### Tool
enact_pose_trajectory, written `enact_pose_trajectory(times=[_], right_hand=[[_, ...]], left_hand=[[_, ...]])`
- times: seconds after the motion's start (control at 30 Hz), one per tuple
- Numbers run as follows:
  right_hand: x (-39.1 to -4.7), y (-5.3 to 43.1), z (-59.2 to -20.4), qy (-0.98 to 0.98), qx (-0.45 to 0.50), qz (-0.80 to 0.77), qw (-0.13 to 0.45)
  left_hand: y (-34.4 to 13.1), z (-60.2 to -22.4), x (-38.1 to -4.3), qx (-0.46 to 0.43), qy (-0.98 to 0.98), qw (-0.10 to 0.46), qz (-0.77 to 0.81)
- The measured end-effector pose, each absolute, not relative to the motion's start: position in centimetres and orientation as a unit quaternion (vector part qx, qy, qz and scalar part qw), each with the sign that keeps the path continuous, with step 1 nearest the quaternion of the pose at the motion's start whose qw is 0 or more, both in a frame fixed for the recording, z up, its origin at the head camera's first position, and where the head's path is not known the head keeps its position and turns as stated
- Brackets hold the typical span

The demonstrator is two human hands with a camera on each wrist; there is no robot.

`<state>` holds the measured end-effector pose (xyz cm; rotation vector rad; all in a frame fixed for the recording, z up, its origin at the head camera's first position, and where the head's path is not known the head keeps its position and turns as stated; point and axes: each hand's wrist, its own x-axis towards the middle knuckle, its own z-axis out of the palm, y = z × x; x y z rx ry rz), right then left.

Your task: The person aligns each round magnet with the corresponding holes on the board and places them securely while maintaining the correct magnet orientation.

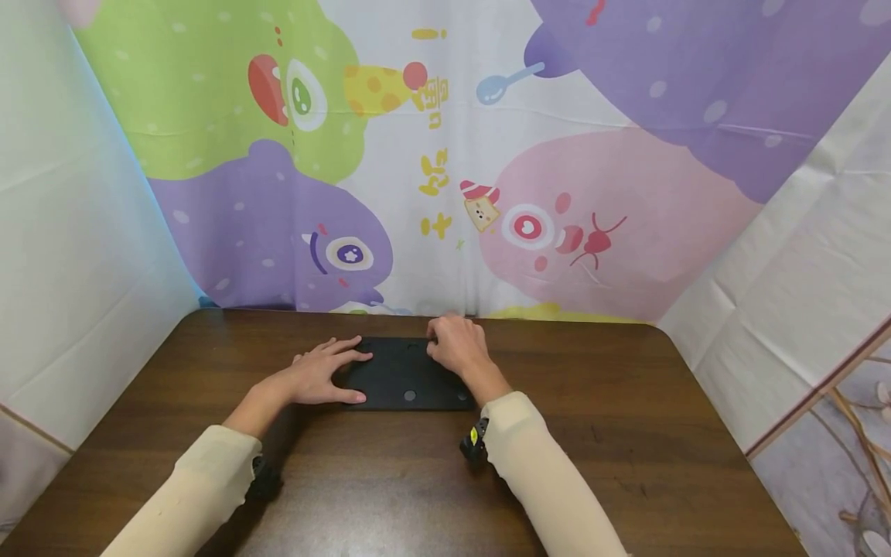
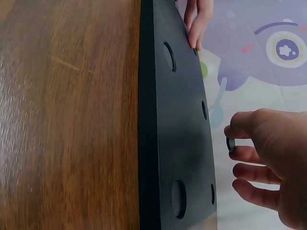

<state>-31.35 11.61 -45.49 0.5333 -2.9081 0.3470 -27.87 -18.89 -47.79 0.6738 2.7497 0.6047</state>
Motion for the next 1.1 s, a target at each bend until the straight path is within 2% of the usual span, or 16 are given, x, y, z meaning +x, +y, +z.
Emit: enact_pose_trajectory(times=[0.2,0.43,0.77,1.0,1.1], right_hand=[[-31.5,11.0,-45.3,-0.973,0.186,0.111,0.076],[-31.6,10.1,-45.1,-0.973,0.193,0.104,0.076],[-31.7,9.0,-45.7,-0.972,0.202,0.106,0.063],[-31.5,8.3,-46.0,-0.972,0.202,0.105,0.051],[-31.6,8.0,-46.3,-0.973,0.203,0.101,0.047]], left_hand=[[-19.9,-51.2,-30.1,0.228,0.94,0.111,0.227],[-18.7,-47.3,-27.6,0.226,0.943,0.128,0.206],[-19.6,-49.9,-29.2,0.243,0.941,0.105,0.21],[-18.9,-47.6,-27.9,0.233,0.944,0.122,0.201],[-19.0,-48.3,-28.3,0.229,0.943,0.121,0.208]])
